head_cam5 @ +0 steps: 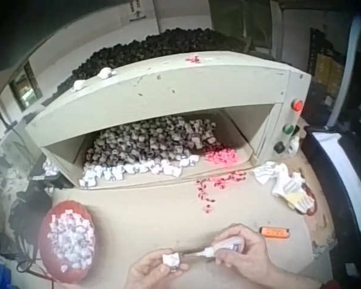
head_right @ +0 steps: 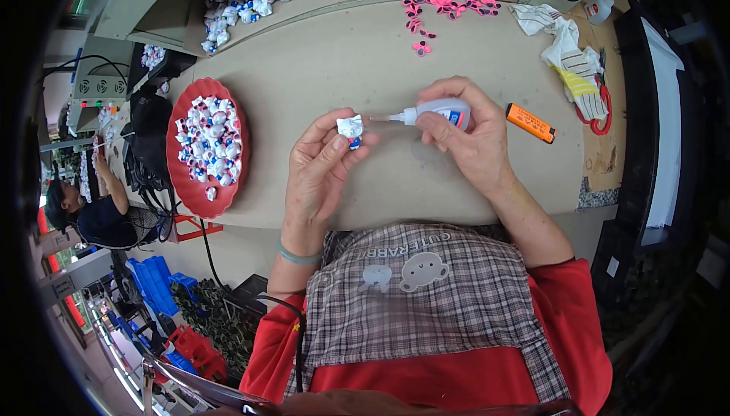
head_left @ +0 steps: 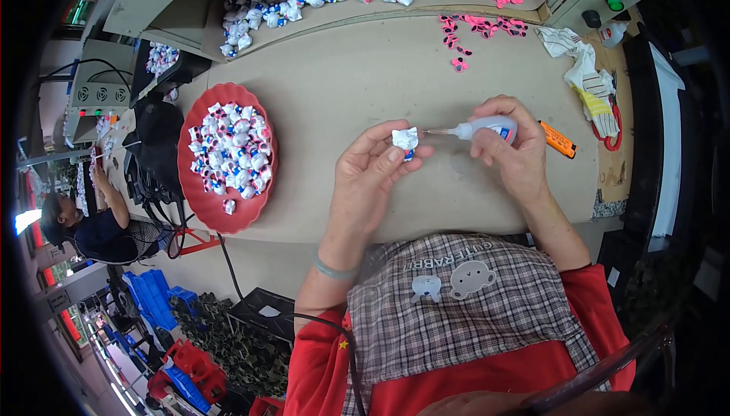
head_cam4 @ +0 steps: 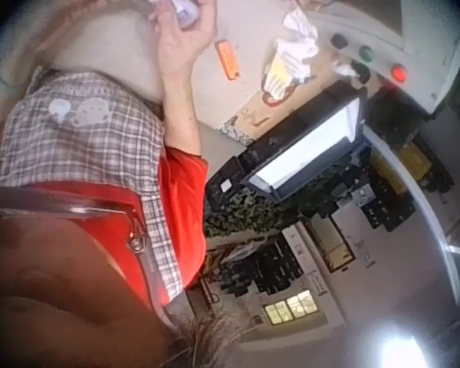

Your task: The person pulls figurines from an oven onto the table, applies glue to each figurine with an applicator bottle, attaches small accessories to them, and places the assembled figurines into a bowl.

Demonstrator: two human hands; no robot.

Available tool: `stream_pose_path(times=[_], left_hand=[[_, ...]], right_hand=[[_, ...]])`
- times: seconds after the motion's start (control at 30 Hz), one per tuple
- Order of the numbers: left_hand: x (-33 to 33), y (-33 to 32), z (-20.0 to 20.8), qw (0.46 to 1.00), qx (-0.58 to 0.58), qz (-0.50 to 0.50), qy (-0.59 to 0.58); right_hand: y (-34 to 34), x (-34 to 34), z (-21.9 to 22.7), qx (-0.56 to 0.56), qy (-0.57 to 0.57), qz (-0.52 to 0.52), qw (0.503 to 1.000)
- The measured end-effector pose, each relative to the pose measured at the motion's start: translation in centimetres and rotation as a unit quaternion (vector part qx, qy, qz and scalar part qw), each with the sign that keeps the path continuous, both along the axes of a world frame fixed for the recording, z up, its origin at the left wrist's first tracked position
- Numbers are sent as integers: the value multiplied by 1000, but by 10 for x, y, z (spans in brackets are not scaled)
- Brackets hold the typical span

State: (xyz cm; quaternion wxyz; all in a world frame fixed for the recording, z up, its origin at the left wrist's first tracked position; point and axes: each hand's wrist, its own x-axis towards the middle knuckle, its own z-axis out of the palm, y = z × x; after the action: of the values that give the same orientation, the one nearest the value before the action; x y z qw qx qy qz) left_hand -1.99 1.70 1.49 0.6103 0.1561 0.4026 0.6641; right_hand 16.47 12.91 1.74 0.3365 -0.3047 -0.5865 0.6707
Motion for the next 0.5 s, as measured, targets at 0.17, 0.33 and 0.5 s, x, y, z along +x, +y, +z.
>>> stream_pose_path(times=[0.17, 0.33, 0.5], left_hand=[[7, -7, -15, 997, 43, 24, 60], [11, -10, -17, 996, 34, 17, 75], [14, -9, -13, 995, 29, 32, 95]], right_hand=[[-6, -5, 8, 3, 42, -65, 997], [-12, -3, 12, 143, 6, -89, 986], [-14, 1, 11, 261, -38, -90, 960]])
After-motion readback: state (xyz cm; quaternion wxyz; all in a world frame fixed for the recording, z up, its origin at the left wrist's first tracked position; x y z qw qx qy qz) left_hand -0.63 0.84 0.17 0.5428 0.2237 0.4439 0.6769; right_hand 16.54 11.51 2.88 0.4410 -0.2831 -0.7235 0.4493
